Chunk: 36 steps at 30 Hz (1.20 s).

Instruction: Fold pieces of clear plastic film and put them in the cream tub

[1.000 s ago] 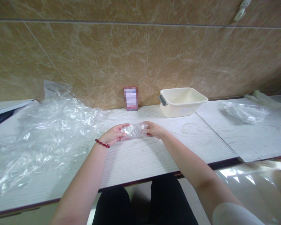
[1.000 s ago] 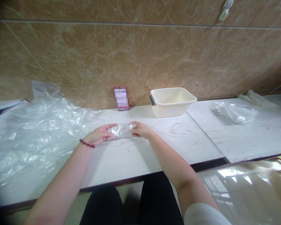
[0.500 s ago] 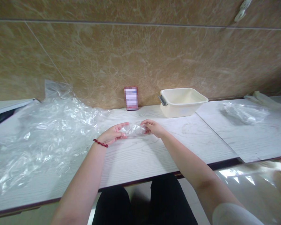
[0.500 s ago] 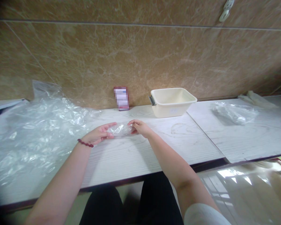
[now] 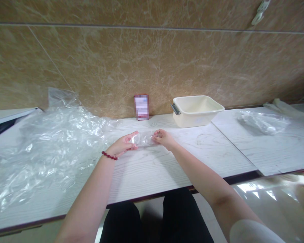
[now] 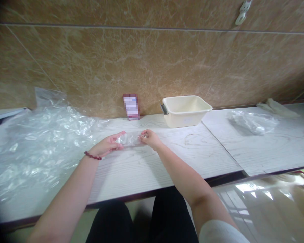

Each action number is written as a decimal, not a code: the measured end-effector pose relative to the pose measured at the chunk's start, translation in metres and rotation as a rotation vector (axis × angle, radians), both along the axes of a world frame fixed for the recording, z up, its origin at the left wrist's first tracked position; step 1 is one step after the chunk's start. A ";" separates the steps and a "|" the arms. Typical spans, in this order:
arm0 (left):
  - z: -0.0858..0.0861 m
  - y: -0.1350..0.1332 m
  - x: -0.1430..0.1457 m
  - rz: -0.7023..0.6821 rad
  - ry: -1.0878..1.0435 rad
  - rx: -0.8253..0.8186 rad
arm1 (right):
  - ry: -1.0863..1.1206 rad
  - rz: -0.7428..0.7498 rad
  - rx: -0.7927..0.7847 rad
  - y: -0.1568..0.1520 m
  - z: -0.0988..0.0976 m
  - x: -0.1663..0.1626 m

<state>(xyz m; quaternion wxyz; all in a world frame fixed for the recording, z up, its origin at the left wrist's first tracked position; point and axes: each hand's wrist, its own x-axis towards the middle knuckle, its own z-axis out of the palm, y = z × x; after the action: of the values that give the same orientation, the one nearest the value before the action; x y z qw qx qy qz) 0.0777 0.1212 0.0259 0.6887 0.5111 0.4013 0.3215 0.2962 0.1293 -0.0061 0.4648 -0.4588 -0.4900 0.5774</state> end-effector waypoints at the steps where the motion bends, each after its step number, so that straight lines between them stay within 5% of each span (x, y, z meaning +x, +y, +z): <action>1: 0.000 0.000 0.000 0.004 0.009 0.009 | 0.002 -0.017 -0.010 0.001 -0.002 0.000; 6: 0.001 -0.001 0.001 0.008 0.104 0.127 | 0.139 -0.098 -0.119 0.000 0.005 0.002; 10: 0.002 -0.005 0.004 -0.062 0.177 0.202 | 0.158 -0.017 -0.239 -0.005 0.010 0.001; 18: 0.004 -0.006 0.002 -0.099 0.200 0.199 | 0.037 -0.139 -0.220 0.003 0.005 0.000; 26: 0.001 -0.005 0.008 0.045 0.143 0.304 | 0.341 0.137 -0.291 -0.006 0.013 0.004; 31: 0.002 -0.007 0.011 0.042 0.127 0.308 | 0.403 0.004 -0.281 -0.004 0.008 0.001; 36: 0.002 -0.008 0.018 0.085 0.078 0.312 | 0.618 0.111 -0.305 -0.008 0.011 -0.001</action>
<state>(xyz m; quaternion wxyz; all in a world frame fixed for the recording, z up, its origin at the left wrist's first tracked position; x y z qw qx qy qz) 0.0952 0.1129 0.0274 0.5707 0.6063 0.3944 0.3887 0.2952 0.1217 0.0051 0.4852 -0.2992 -0.2586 0.7799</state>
